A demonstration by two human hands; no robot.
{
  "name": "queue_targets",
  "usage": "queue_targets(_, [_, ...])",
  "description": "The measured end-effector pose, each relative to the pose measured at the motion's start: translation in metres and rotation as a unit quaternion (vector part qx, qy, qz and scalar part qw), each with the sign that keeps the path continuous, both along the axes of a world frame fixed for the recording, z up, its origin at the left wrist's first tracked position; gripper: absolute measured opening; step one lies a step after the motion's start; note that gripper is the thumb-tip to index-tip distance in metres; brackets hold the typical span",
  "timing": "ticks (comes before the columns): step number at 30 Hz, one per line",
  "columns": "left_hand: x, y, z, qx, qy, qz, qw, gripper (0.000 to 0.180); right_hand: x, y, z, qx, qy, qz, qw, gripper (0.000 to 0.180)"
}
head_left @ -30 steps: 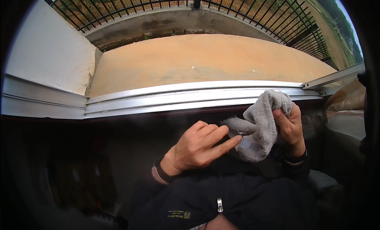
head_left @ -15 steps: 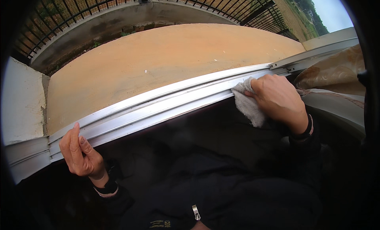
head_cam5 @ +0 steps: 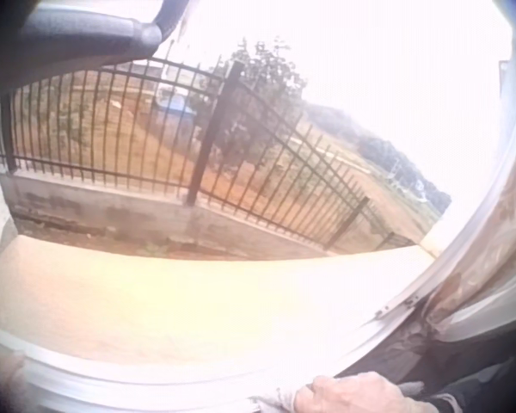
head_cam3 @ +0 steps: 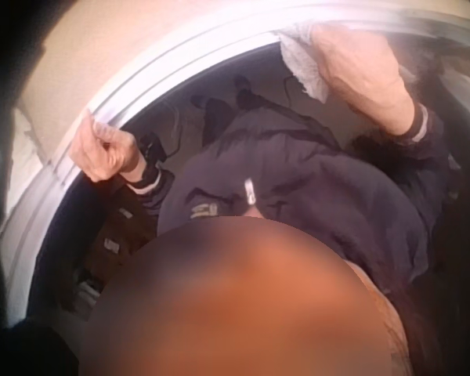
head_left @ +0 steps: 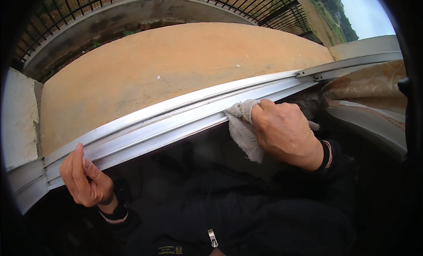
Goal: The person cleans a window frame using a cloth and a toothbrush. They wipe the frame, scrub grooves with the toothbrush, and wipe again, repeating the process along the frame.
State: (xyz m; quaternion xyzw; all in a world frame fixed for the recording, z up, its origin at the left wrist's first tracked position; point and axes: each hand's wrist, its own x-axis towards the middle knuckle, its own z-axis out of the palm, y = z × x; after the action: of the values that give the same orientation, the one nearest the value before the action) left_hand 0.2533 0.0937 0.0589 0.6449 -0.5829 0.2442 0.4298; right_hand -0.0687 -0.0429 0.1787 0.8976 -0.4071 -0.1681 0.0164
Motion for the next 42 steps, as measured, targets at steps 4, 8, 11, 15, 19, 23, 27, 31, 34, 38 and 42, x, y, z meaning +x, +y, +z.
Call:
queue_targets(4, [0.002,0.002,-0.001,-0.005,-0.002,-0.005,1.0,0.016,-0.021,-0.013,0.011,-0.033,0.029,-0.016,0.999,0.007])
queue_targets(8, [0.002,0.002,-0.001,-0.005,-0.011,-0.006,1.0,0.016,-0.028,-0.011,0.004,-0.059,0.049,-0.012,0.997,0.004])
queue_targets(11, [0.0,0.002,-0.001,-0.009,-0.007,-0.005,1.0,0.017,-0.015,-0.002,-0.004,-0.063,0.015,0.025,0.998,0.005])
queue_targets(15, [-0.001,0.003,-0.002,-0.028,-0.002,-0.01,1.0,0.017,0.012,0.004,-0.007,-0.073,-0.006,0.093,0.993,0.008])
queue_targets(19, [0.003,0.006,-0.005,-0.061,0.009,-0.038,0.997,0.02,0.04,0.012,-0.007,-0.071,-0.01,0.124,0.99,0.012])
queue_targets(23, [0.007,0.013,-0.007,-0.1,0.008,-0.055,0.993,0.025,0.07,0.022,-0.009,-0.07,-0.021,0.158,0.985,0.012])
queue_targets(27, [0.008,0.025,-0.009,-0.118,0.007,-0.044,0.992,0.027,0.107,0.036,-0.012,-0.069,-0.036,0.179,0.981,0.013])
queue_targets(31, [0.015,0.041,-0.012,-0.119,0.006,-0.026,0.993,0.026,0.144,0.048,-0.014,-0.051,-0.072,0.205,0.975,0.014])
queue_targets(34, [0.022,0.056,-0.015,-0.118,0.017,-0.006,0.993,0.027,0.17,0.053,-0.014,-0.034,-0.093,0.227,0.969,0.014])
queue_targets(38, [0.029,0.076,-0.017,-0.103,0.025,0.03,0.994,0.028,0.199,0.061,-0.014,-0.013,-0.108,0.248,0.963,0.015])
queue_targets(42, [0.031,0.094,-0.017,-0.075,0.032,0.058,0.995,0.027,0.219,0.069,-0.014,-0.008,-0.097,0.254,0.962,0.015])
